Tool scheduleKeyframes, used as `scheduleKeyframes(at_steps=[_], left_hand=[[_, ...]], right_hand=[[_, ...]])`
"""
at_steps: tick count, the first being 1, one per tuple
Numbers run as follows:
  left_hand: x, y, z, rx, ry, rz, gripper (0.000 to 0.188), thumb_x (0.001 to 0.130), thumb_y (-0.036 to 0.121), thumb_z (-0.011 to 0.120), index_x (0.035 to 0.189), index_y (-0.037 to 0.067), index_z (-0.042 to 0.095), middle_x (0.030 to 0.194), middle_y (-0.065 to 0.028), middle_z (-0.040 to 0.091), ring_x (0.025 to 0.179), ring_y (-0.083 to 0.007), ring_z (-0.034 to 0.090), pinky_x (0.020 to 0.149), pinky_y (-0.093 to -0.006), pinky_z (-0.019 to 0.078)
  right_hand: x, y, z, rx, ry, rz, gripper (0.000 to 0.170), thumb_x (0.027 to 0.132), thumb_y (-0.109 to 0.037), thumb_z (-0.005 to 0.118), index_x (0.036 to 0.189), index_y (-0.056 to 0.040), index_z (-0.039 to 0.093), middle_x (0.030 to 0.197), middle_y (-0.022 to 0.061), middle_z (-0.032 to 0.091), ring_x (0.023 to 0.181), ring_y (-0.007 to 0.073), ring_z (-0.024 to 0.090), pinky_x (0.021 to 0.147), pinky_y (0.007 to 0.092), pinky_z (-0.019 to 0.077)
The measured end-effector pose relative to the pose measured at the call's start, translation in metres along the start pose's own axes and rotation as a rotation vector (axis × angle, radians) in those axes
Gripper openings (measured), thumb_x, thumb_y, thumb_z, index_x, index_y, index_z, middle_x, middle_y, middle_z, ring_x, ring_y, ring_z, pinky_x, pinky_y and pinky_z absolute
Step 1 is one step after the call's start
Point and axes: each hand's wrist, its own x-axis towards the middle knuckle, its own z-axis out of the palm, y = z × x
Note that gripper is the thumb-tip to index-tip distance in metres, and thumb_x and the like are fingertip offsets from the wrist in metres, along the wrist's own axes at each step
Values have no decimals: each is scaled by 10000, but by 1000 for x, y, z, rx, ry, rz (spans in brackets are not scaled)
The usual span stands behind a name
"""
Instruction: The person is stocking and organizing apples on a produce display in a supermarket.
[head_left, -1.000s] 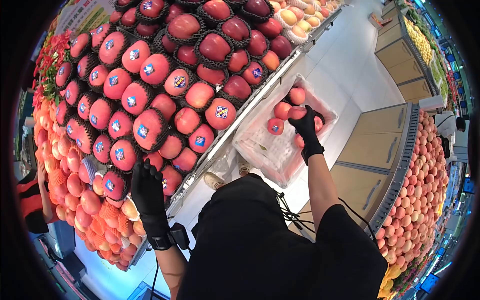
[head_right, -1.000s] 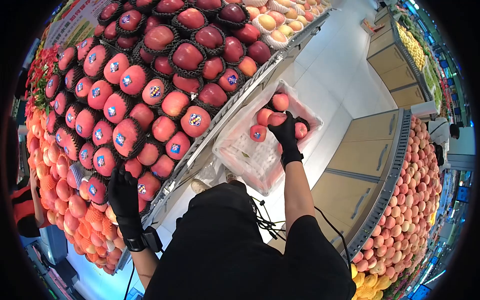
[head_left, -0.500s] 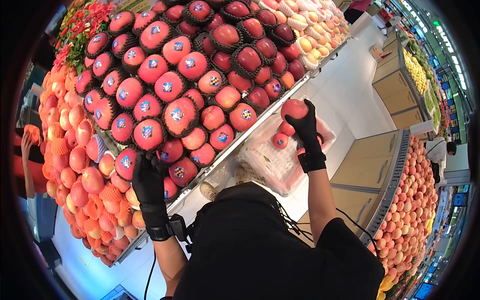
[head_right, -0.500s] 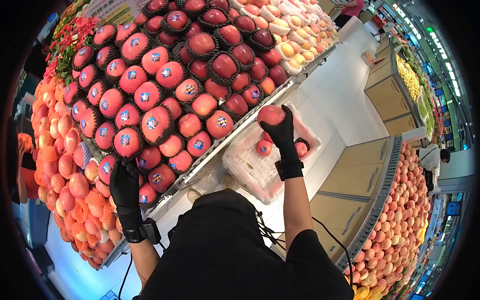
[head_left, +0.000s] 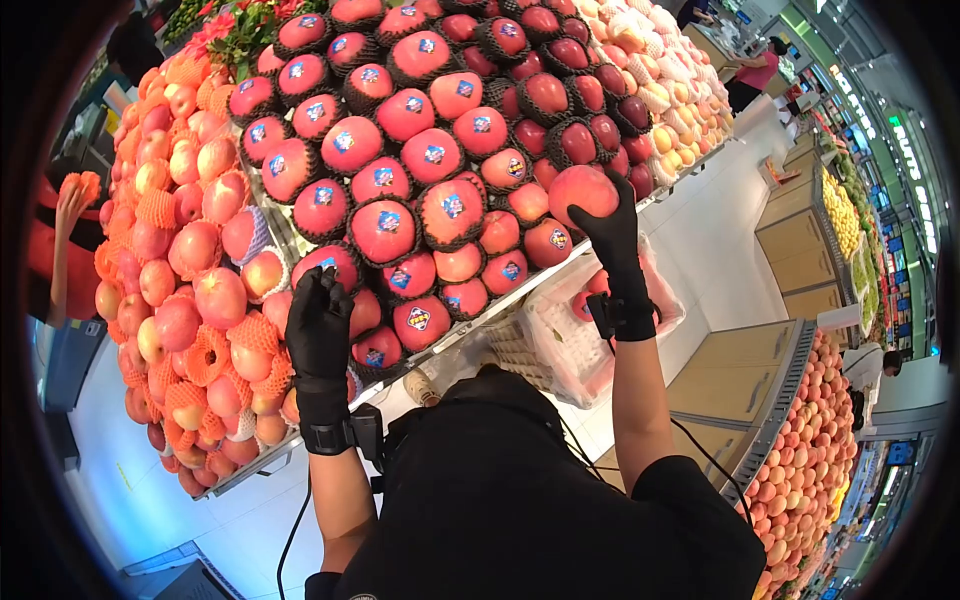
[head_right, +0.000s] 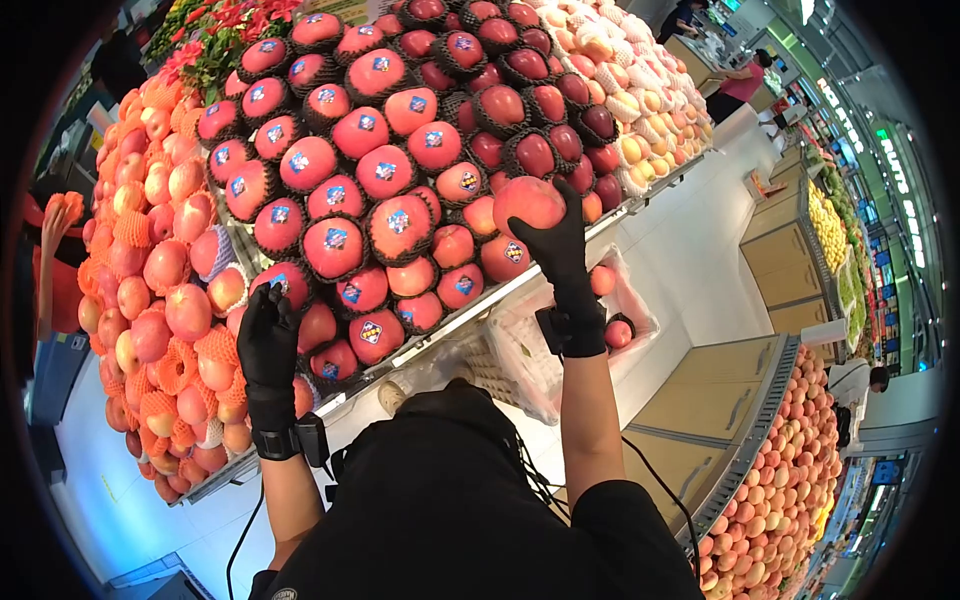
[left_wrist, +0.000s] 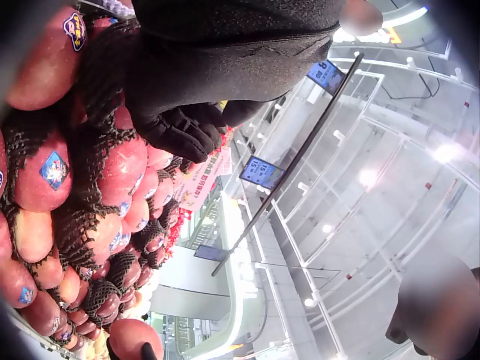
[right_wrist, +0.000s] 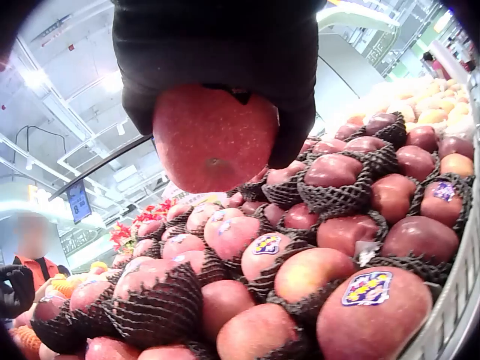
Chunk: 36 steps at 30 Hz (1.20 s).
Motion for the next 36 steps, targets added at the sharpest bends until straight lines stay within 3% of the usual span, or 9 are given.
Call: scheduleKeyframes(at_steps=[4,5,8,12,16,25,31,34,36], left_hand=[[1,1,-7,-4,54,-27,304,856,-72,617,1147,-29,542,1044,-78,607,919,-143,581,800,-246,492],[5,6,-14,119,-16,1,264,902,31,614,1155,-7,548,1033,-88,617,941,-174,594,823,-281,502],[9,-4,-25,-1219,-38,-331,293,965,171,536,1215,17,550,1154,-108,614,1062,-223,584,884,-365,496],[26,0,-3,-1115,93,-375,265,969,222,521,1142,25,552,1093,-132,608,1032,-263,599,881,-384,516],[40,37,25,-1003,-53,-268,262,974,193,503,1174,29,548,1187,-145,589,1135,-308,561,1024,-466,432],[60,81,75,-778,-202,-339,480,966,267,576,1384,93,415,1238,-84,540,1087,-151,552,861,-333,502],[60,82,76,-906,-120,-415,488,967,263,579,1380,67,407,1200,-128,576,1019,-198,611,828,-336,527],[56,71,73,-92,-181,240,504,984,314,540,1383,43,395,1226,-157,566,1074,-249,601,879,-362,527],[50,71,76,-395,-221,83,532,968,290,574,1390,31,380,1266,-171,548,1123,-279,578,920,-382,516]], right_hand=[[-1,-40,27,76,-67,0,886,631,-207,856,1368,-19,401,1308,162,489,1211,286,491,1013,413,424],[-1,-50,33,98,-82,-6,876,635,-196,852,1367,-18,404,1303,158,495,1204,278,498,1009,406,430],[4,-68,52,159,-139,-31,863,644,-173,845,1368,-15,401,1301,155,497,1204,272,499,1011,401,431],[8,-97,73,247,-264,-46,884,653,-175,843,1381,-11,369,1319,169,467,1235,283,469,1025,415,417],[9,-121,81,338,-389,-21,891,666,-176,840,1391,-6,350,1322,166,460,1241,272,464,1016,406,426],[5,-157,102,465,-529,31,923,686,-209,838,1405,16,305,1326,185,452,1228,273,483,987,387,453],[8,-165,93,286,-614,-94,1083,655,-227,874,1478,-30,199,1328,180,453,1217,268,495,944,391,478],[7,-173,80,489,-754,-8,1144,634,-231,893,1501,-55,168,1353,177,440,1242,279,481,962,406,465],[5,-171,80,452,-714,-86,1082,635,-163,871,1496,-90,221,1387,157,411,1210,271,500,964,428,479]])
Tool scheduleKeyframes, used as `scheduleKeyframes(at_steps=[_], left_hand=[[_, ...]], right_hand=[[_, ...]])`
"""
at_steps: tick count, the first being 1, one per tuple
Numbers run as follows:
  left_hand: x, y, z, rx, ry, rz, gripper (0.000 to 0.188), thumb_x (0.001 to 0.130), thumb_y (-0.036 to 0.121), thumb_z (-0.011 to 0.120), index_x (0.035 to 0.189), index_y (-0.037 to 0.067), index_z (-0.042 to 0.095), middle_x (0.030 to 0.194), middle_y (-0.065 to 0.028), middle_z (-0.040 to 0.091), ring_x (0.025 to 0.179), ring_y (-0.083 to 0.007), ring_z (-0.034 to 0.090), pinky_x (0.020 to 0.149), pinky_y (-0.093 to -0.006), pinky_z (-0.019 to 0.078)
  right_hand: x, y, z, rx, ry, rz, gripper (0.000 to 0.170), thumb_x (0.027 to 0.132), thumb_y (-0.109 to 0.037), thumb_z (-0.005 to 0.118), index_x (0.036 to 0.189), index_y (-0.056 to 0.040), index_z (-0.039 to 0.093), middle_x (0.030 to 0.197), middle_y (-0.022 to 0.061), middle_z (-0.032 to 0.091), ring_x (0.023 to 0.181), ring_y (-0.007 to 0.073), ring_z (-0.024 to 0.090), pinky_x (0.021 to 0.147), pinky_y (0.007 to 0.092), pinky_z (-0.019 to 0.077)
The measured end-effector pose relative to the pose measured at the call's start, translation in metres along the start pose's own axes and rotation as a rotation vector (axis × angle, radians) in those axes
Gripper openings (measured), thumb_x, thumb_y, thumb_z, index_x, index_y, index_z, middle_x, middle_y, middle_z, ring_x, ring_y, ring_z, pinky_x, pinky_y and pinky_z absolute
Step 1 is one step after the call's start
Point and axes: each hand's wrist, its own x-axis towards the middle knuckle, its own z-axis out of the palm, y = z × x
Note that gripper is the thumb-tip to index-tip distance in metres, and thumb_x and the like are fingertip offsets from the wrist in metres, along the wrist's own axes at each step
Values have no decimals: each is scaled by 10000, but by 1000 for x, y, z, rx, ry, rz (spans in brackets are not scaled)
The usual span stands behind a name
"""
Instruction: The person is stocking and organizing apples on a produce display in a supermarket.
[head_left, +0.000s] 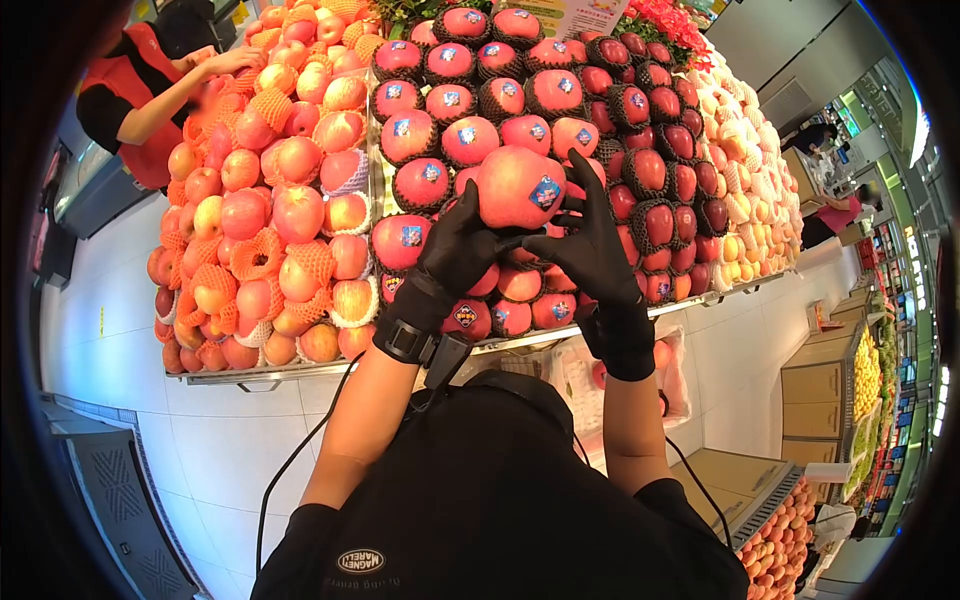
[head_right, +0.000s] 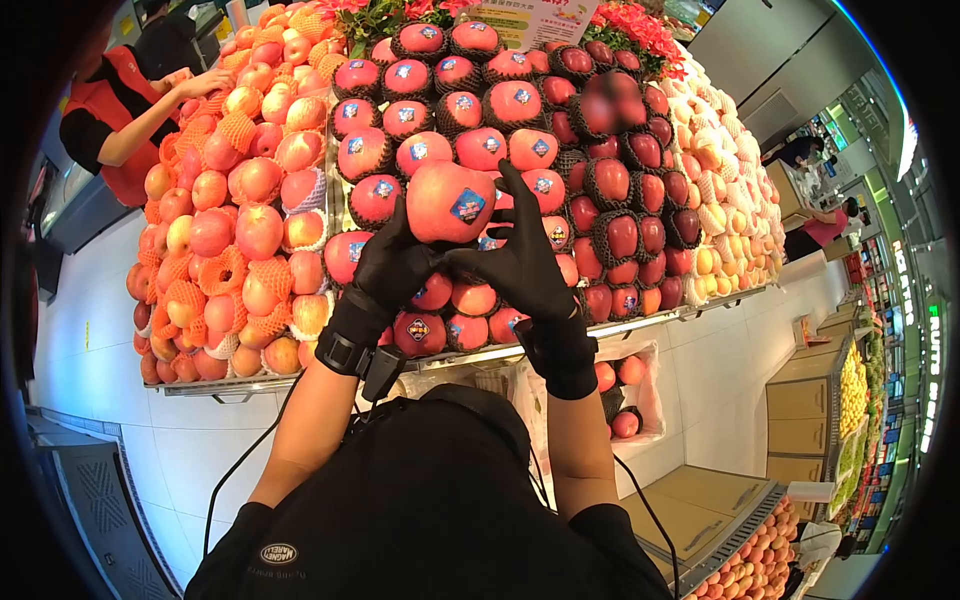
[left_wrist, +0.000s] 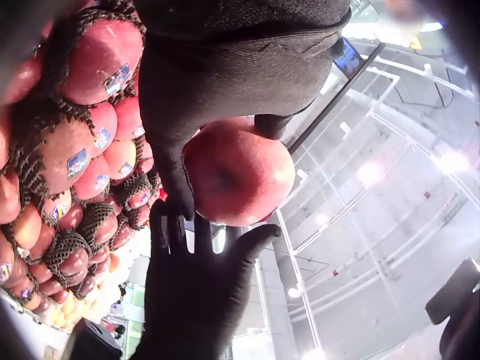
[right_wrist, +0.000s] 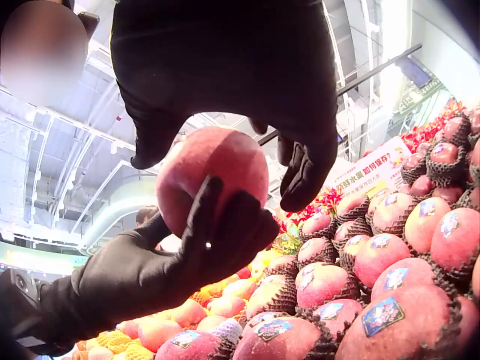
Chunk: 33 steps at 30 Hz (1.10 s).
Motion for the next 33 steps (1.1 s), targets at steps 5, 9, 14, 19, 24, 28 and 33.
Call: scheduleKeyframes(at_steps=[5,9,14,19,24,28,33], left_hand=[[4,15,16,-986,33,-253,509,977,248,563,1384,11,370,1328,-197,514,1150,-324,568,932,-411,518],[-2,12,16,248,0,138,482,1024,339,430,1374,12,376,1357,-210,479,1130,-333,579,887,-409,541],[-2,21,11,-80,19,-119,544,984,369,518,1370,11,383,1285,-174,528,1112,-266,582,877,-370,528],[-2,31,16,-368,218,-341,595,934,323,629,1360,-17,389,1191,-148,581,1046,-205,604,836,-346,548],[7,37,28,-111,222,-212,622,842,280,744,1301,-29,460,1177,-134,587,1004,-178,612,817,-321,543],[5,47,27,-92,205,-267,624,816,284,769,1272,-34,484,1140,-128,604,972,-161,618,796,-310,539],[3,45,29,-109,217,-234,602,833,282,750,1271,-31,480,1101,-130,610,880,-144,625,729,-296,540]], right_hand=[[-2,-22,19,166,103,-57,1090,617,-194,905,1464,-49,233,1351,143,444,1231,256,492,1012,415,456],[3,15,12,-3,72,-258,992,613,-209,911,1392,-38,322,1336,147,454,1229,244,493,1008,402,459],[-5,19,11,-52,181,-275,979,589,-216,926,1357,-29,349,1299,147,465,1205,238,504,984,388,475],[-13,17,14,37,168,-209,964,586,-173,925,1350,-31,354,1290,137,457,1199,233,502,986,383,479],[-14,17,14,-72,134,-230,940,596,-142,915,1347,-36,359,1289,123,455,1201,226,499,989,380,480],[-13,18,10,-44,156,-237,990,546,-177,932,1343,-27,364,1270,132,486,1165,239,538,955,377,503],[-10,21,7,-14,140,-248,1000,543,-182,935,1346,-24,360,1273,134,494,1164,241,543,958,377,504]])
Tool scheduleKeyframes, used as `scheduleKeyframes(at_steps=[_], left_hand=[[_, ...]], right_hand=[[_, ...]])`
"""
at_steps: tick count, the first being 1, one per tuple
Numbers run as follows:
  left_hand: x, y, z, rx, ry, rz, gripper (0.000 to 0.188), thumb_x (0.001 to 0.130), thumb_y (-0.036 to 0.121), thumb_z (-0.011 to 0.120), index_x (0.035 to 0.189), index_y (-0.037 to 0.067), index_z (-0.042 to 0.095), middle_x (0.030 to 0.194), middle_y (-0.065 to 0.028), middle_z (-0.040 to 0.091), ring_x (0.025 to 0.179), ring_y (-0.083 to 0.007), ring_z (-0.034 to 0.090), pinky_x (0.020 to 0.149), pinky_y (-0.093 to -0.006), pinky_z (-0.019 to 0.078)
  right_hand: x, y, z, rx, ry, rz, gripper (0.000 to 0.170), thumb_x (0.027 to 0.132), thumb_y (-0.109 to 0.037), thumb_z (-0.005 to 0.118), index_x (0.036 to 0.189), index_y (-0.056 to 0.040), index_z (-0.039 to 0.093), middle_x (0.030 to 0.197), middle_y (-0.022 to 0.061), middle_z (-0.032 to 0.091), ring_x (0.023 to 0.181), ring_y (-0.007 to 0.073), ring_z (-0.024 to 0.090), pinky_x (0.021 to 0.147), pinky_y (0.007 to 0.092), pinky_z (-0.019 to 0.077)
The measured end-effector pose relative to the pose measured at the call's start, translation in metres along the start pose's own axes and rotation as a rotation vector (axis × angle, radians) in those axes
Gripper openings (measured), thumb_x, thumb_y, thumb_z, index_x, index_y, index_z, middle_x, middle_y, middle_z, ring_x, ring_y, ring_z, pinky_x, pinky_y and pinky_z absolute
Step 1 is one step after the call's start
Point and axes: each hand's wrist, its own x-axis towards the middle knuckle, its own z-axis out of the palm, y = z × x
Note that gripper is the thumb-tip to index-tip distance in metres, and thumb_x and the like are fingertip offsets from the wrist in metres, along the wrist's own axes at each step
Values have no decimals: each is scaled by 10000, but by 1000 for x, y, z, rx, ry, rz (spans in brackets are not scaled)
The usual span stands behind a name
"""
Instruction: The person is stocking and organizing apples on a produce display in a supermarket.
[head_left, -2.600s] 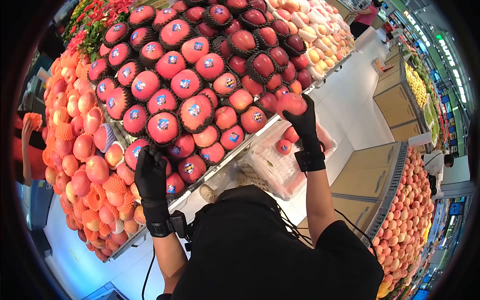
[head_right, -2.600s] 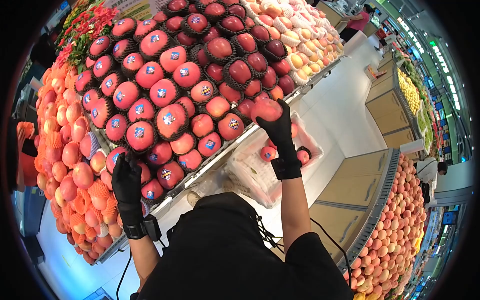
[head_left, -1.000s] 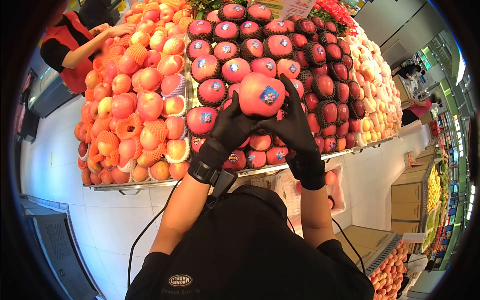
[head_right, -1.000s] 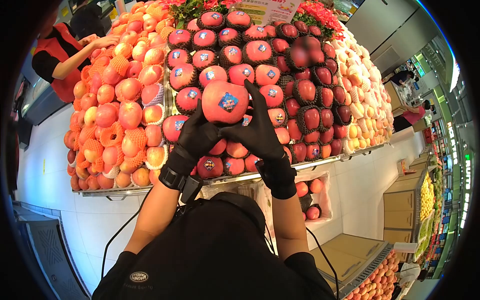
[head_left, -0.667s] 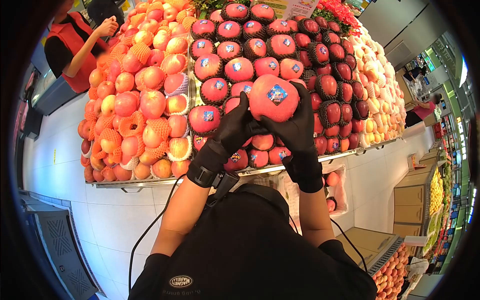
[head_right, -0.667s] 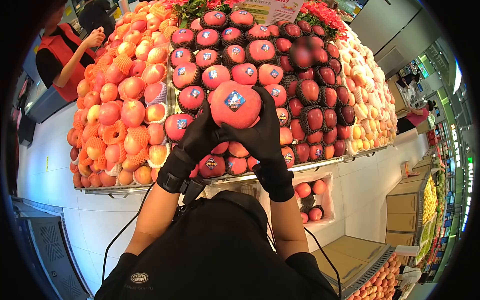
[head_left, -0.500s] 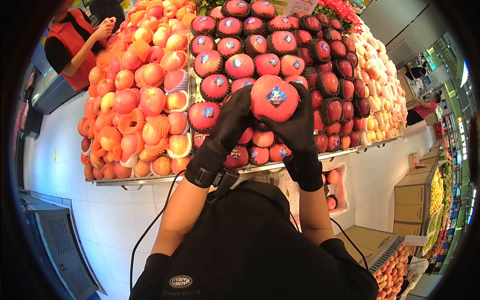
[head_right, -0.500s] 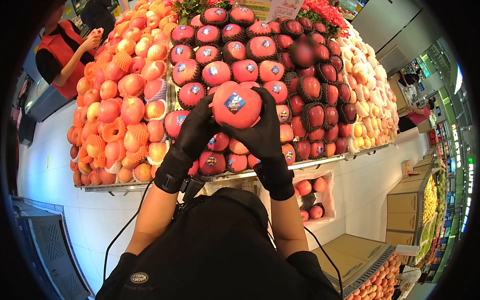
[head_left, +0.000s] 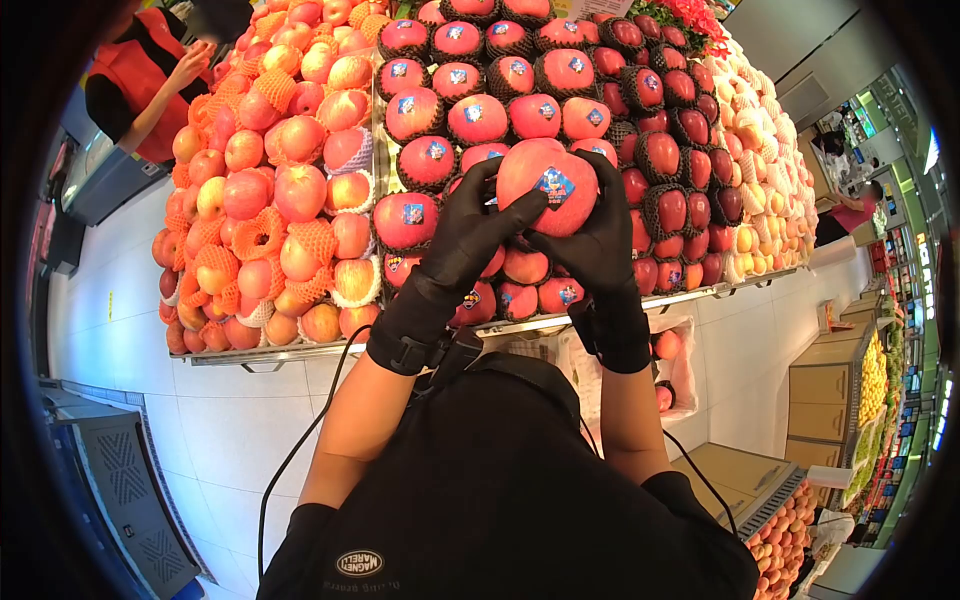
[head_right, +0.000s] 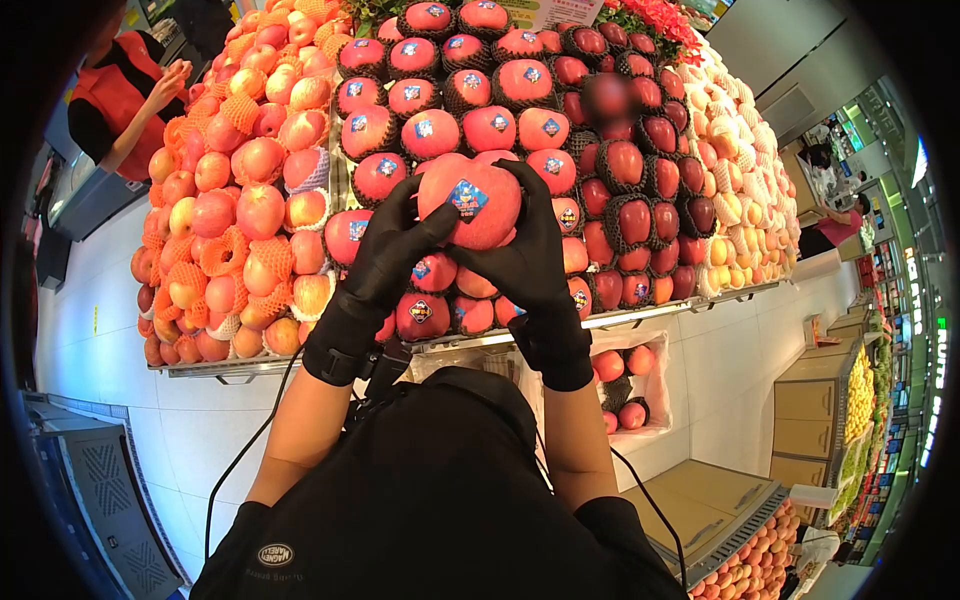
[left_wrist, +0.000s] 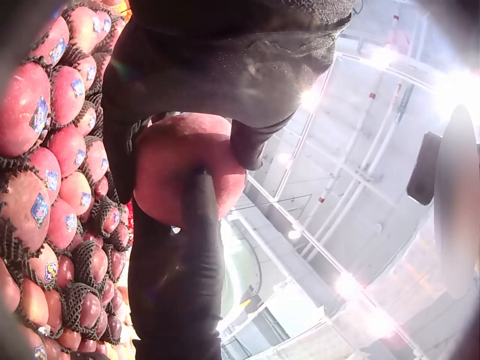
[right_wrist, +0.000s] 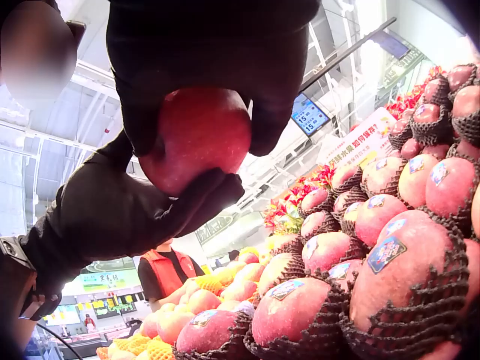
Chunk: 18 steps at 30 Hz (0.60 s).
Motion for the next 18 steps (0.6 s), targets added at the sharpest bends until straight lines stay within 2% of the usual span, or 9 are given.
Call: scheduleKeyframes(at_steps=[2,5,10,13,16,18], left_hand=[[-1,1,-1,-9,0,-30,591,850,288,731,1279,-26,474,1091,-130,606,847,-139,626,708,-291,538],[-2,3,-2,-28,8,-80,582,875,299,705,1295,-21,461,1092,-131,595,822,-139,627,696,-288,535],[-2,2,-3,-46,-9,-110,600,889,328,690,1310,-22,445,1130,-141,576,848,-149,633,696,-289,535],[-1,0,-5,-47,-4,-122,593,869,268,716,1313,-18,446,1143,-132,581,960,-181,628,778,-306,544],[2,-5,-2,2,-79,63,670,799,206,784,1328,-9,434,1159,-117,585,1074,-212,595,887,-329,527],[1,0,-2,18,-94,55,761,710,167,842,1330,4,432,1186,-108,575,1123,-222,571,939,-351,506]], right_hand=[[1,-1,-2,16,-30,-4,970,575,-152,925,1350,-34,355,1288,116,464,1195,223,508,987,374,483],[1,16,-8,-134,1,-32,1038,538,-190,940,1366,-7,340,1287,158,506,1168,249,551,957,382,508],[1,7,-3,97,-28,29,991,570,-159,929,1361,-33,345,1293,126,462,1202,228,505,989,381,481],[1,5,-4,38,-46,16,998,570,-150,926,1373,-45,342,1307,120,458,1209,226,502,996,380,476],[0,2,-6,21,-113,18,995,579,-135,918,1387,-62,342,1335,118,446,1224,231,493,1007,377,467],[1,2,-8,0,-154,-30,993,589,-127,911,1400,-70,342,1364,122,430,1245,236,476,1023,381,452]])
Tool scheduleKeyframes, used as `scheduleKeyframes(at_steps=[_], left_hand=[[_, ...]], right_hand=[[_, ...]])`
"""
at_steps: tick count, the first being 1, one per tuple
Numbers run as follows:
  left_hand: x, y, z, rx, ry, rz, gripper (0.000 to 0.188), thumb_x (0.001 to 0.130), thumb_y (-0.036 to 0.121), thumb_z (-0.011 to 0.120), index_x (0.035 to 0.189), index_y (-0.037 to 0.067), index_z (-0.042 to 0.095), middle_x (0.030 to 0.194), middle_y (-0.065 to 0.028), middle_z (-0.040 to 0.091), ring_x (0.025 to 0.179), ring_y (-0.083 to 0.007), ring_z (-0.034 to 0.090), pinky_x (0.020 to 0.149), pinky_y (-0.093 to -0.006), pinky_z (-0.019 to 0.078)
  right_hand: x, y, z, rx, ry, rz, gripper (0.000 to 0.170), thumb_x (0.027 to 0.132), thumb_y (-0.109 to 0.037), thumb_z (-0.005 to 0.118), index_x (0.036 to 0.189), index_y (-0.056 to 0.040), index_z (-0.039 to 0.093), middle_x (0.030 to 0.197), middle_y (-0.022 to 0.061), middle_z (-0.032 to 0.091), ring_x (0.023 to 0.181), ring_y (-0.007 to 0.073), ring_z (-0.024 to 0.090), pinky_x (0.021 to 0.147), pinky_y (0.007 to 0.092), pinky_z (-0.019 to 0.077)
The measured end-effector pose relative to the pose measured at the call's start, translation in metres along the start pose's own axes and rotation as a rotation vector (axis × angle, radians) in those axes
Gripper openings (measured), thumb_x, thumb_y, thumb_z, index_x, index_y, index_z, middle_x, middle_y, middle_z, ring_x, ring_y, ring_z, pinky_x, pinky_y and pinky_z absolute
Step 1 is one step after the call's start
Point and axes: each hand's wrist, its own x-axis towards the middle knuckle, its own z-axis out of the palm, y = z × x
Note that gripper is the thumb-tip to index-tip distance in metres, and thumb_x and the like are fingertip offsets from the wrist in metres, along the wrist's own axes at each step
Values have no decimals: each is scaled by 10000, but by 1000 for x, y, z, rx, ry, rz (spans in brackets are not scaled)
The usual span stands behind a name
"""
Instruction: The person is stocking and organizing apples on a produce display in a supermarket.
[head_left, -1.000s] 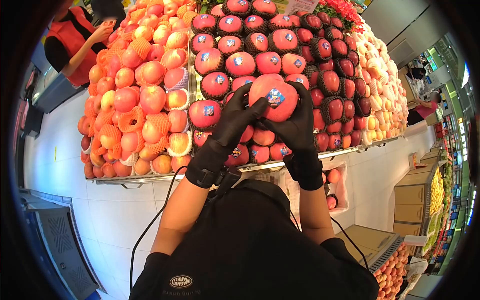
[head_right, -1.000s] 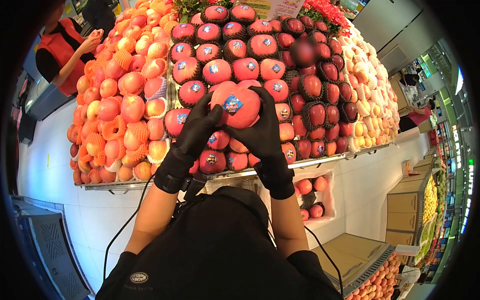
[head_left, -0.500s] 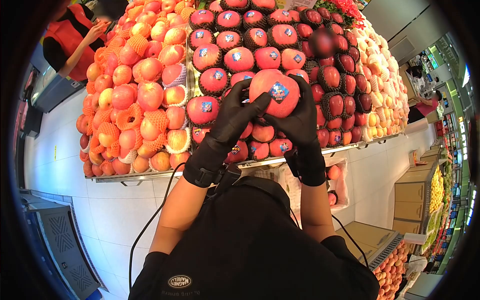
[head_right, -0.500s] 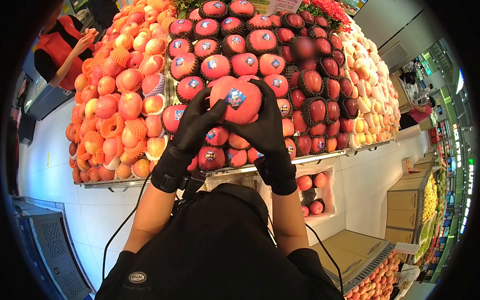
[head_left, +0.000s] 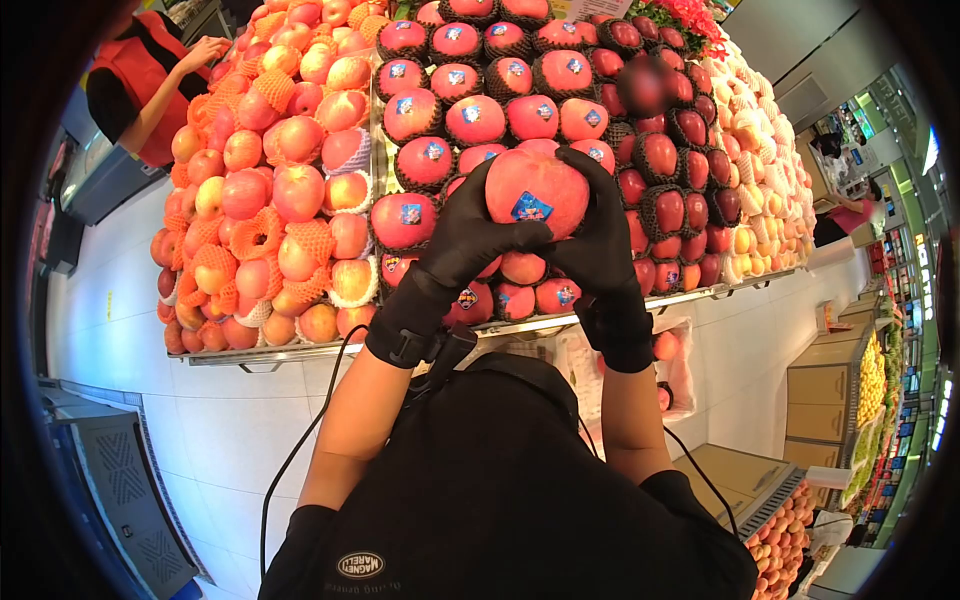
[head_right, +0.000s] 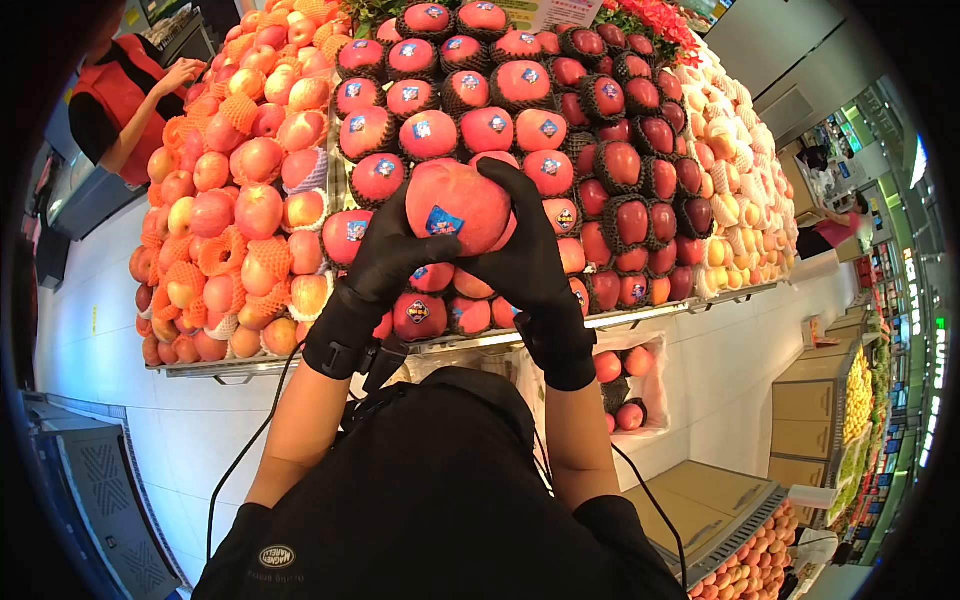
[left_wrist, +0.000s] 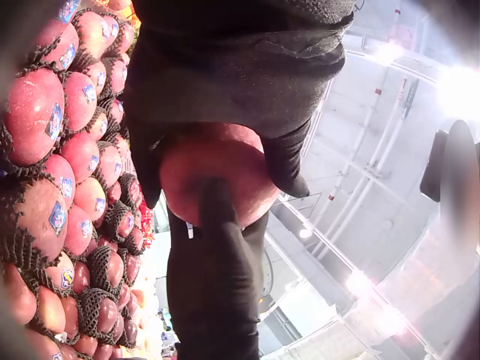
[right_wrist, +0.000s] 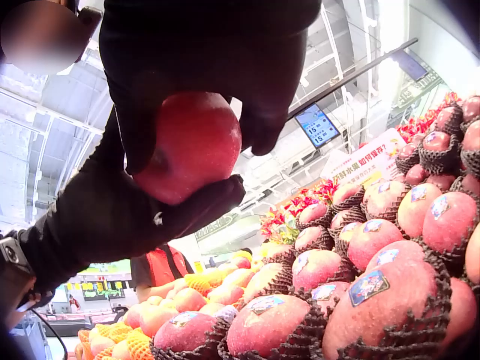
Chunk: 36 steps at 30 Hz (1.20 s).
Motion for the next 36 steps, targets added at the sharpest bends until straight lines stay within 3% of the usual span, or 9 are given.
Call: scheduleKeyframes(at_steps=[2,7,11,21,26,30,35,36], left_hand=[[0,-1,-1,41,5,37,848,635,147,885,1335,17,423,1224,-106,553,1161,-228,548,972,-370,491],[0,-11,-2,179,77,261,1035,524,155,941,1374,43,361,1335,-120,467,1246,-240,480,1042,-405,430],[-1,-11,-6,248,64,373,1000,540,155,935,1358,64,367,1348,-97,444,1258,-230,459,1046,-399,423],[10,-24,-23,371,59,593,891,572,149,899,1329,89,434,1343,-102,444,1276,-259,437,1074,-400,373],[4,-33,-21,464,129,525,998,555,156,931,1386,72,384,1380,-107,425,1285,-249,441,1071,-394,390],[5,-27,-21,414,109,499,983,552,152,928,1374,69,395,1357,-102,443,1265,-243,454,1064,-393,398],[8,-24,-21,328,77,475,978,541,160,930,1360,63,405,1339,-98,456,1251,-236,462,1059,-395,402],[9,-26,-21,374,86,454,996,539,161,932,1370,61,393,1342,-97,450,1253,-232,459,1058,-390,401]], right_hand=[[2,1,-4,-70,-17,-105,993,601,-124,905,1415,-74,340,1402,130,406,1276,240,450,1049,389,427],[0,-12,-6,252,-89,126,1010,597,-46,821,1460,-55,297,1462,131,362,1335,241,393,1090,395,374],[2,-9,-12,408,-185,205,1033,579,5,742,1487,-41,253,1479,126,354,1356,242,374,1101,389,357],[7,-9,-11,451,-174,175,1016,569,40,839,1437,-43,319,1411,120,433,1309,243,429,1060,398,405],[8,-10,-10,393,-156,174,1030,563,15,866,1434,-46,319,1399,121,443,1298,245,439,1051,399,414],[10,-7,-6,304,-99,143,1034,531,-120,909,1408,-29,369,1391,114,456,1289,237,454,1065,401,409],[15,-17,-6,223,-103,194,1027,540,-138,910,1409,-25,373,1391,114,458,1292,234,452,1072,399,402],[15,-14,-8,259,-120,173,1026,549,-84,891,1419,-27,351,1386,120,460,1285,238,456,1060,398,412]])
